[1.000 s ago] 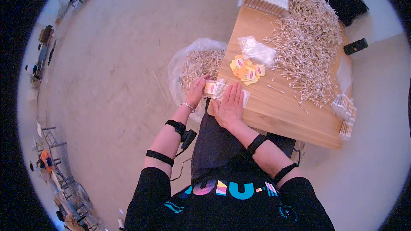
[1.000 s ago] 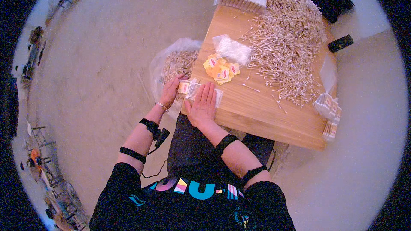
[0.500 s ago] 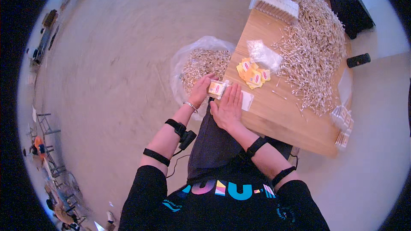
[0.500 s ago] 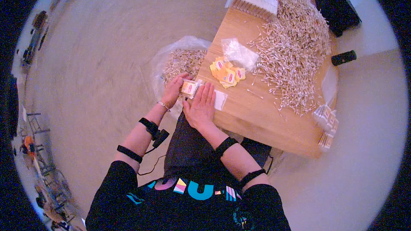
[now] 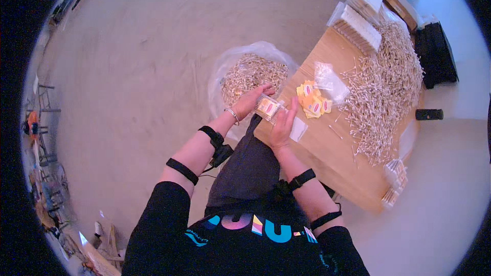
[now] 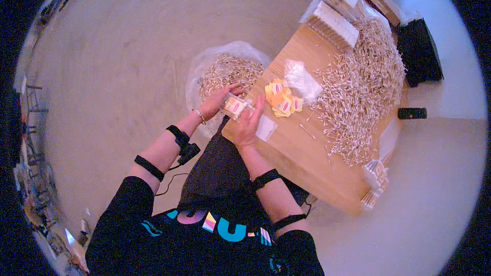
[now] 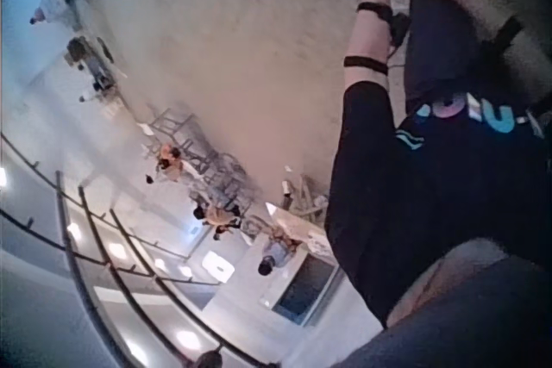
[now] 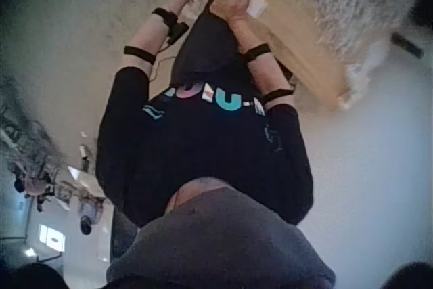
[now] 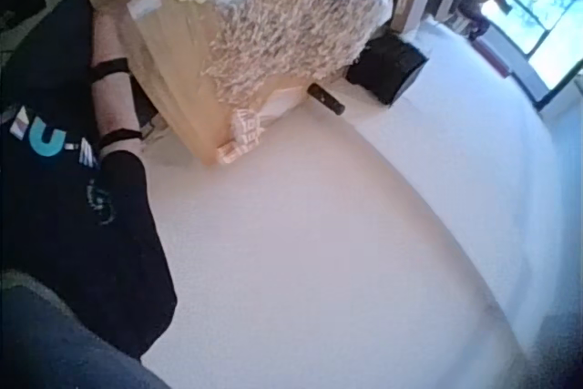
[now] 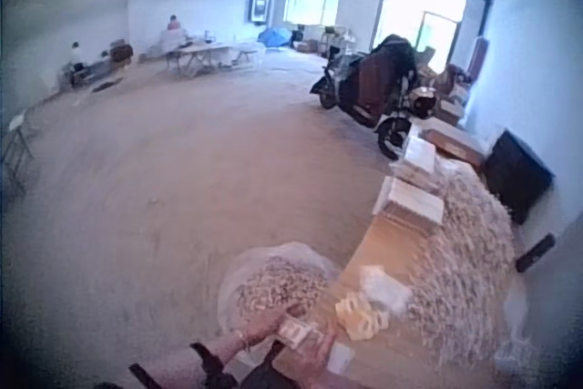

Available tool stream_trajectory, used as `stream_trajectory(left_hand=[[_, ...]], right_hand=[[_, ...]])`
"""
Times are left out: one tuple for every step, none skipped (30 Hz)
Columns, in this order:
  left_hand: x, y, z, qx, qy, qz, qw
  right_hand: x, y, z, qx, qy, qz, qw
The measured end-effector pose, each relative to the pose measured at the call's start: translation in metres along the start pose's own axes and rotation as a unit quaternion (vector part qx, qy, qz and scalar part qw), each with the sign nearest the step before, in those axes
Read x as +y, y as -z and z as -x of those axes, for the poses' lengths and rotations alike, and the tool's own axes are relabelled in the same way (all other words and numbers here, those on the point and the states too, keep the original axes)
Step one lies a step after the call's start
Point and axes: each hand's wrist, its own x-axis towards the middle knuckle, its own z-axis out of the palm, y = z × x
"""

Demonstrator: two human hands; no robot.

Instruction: The recorder is sorting a pile of cotton swabs, aligning them, and placing them into small clear plastic bags.

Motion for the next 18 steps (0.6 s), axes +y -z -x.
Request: stream_trajectory(left_hand=[[0.000, -0.001, 0.000, -0.005, -0.002, -0.013, 1.000], [0.000, 0.001, 0.001, -0.008, -0.004, -0.027, 1.000], [0.000, 0.002, 0.002, -0.011, -0.005, -0.042, 0.999], [-0.001, 0.002, 0.002, -0.010, -0.012, -0.068, 0.998], [0.000, 0.003, 0.003, -0.010, -0.017, -0.097, 0.995], [0.000, 0.003, 0.003, -0.010, -0.023, -0.126, 0.992], [-0.001, 0.004, 0.003, -0.004, -0.033, -0.155, 0.987], [0.000, 0.003, 0.002, 0.000, -0.043, -0.184, 0.982], [0.000, 0.004, 0.002, 0.003, -0.053, -0.214, 0.975], [-0.001, 0.004, 0.003, 0.010, -0.033, -0.179, 0.983], [0.002, -0.001, 0.002, 0.009, -0.014, -0.145, 0.989], [0.003, -0.006, 0.001, 0.007, 0.006, -0.110, 0.994], [0.005, -0.010, 0.000, 0.010, 0.002, -0.115, 0.993], [0.006, -0.010, 0.003, 0.016, -0.004, -0.122, 0.992], [0.009, -0.010, 0.004, 0.021, -0.009, -0.129, 0.991], [-0.002, -0.008, -0.002, 0.042, 0.002, -0.107, 0.993], [-0.011, 0.003, -0.003, 0.075, -0.043, -0.205, 0.975], [-0.014, 0.012, -0.003, 0.103, -0.089, -0.301, 0.944]], right_hand=[[0.000, -0.002, 0.000, -0.002, -0.008, -0.008, 1.000], [-0.001, -0.007, 0.000, -0.005, -0.017, -0.019, 1.000], [-0.002, -0.012, 0.001, -0.007, -0.026, -0.030, 0.999], [-0.003, -0.016, 0.001, -0.012, -0.016, -0.001, 1.000], [-0.004, -0.022, 0.001, -0.016, -0.005, 0.025, 1.000], [-0.006, -0.025, 0.001, -0.018, 0.006, 0.052, 0.998], [-0.007, -0.027, 0.002, -0.024, 0.010, 0.046, 0.999], [-0.007, -0.026, 0.001, -0.028, 0.016, 0.041, 0.999], [-0.007, -0.026, 0.001, -0.030, 0.020, 0.035, 0.999], [-0.006, -0.028, 0.002, -0.031, 0.023, 0.031, 0.999], [-0.006, -0.028, 0.000, -0.026, 0.027, 0.031, 0.999], [-0.005, -0.026, -0.002, -0.020, 0.031, 0.031, 0.999], [-0.004, -0.023, -0.003, -0.025, 0.034, 0.036, 0.998], [-0.006, -0.023, -0.003, -0.032, 0.038, 0.038, 0.998], [-0.007, -0.021, -0.004, -0.038, 0.043, 0.040, 0.998], [-0.008, -0.020, -0.006, -0.029, 0.058, 0.038, 0.997], [-0.011, -0.019, -0.004, -0.046, 0.045, 0.043, 0.997], [-0.013, -0.014, -0.004, -0.060, 0.032, 0.048, 0.997]])
